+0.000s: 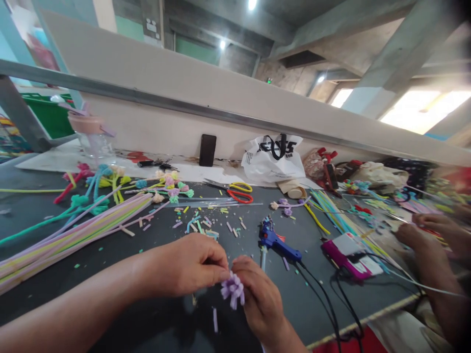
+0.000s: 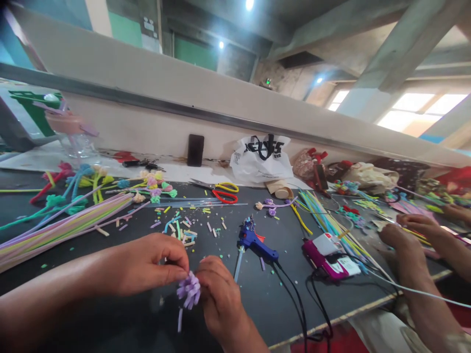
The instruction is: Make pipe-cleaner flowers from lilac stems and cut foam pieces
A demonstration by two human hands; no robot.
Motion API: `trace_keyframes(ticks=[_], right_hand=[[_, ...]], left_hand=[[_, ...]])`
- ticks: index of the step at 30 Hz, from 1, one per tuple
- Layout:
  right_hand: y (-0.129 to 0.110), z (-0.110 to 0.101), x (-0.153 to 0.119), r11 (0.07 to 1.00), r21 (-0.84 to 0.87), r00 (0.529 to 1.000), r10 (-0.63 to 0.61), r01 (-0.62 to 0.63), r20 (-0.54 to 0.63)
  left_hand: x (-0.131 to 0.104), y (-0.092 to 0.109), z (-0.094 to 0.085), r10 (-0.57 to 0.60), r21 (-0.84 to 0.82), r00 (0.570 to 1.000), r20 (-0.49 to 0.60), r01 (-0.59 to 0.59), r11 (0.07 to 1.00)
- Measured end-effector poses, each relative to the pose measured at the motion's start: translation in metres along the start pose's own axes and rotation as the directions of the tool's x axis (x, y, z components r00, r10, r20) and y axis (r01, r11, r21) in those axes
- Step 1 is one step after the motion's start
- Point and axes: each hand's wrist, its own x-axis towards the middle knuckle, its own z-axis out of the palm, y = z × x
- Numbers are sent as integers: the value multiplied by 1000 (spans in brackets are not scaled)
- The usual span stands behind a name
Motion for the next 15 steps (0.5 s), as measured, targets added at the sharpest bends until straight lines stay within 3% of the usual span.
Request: trace_keyframes(ticks=[8,15], right_hand=[[-1,3,3,998,61,998,9,-13,66],[2,7,-1,991,117,995,62,-71,81]], left_hand=[[1,-4,5,-75,18,997,32,75,997],[3,-2,14,-120,86,992,-49,123,989]])
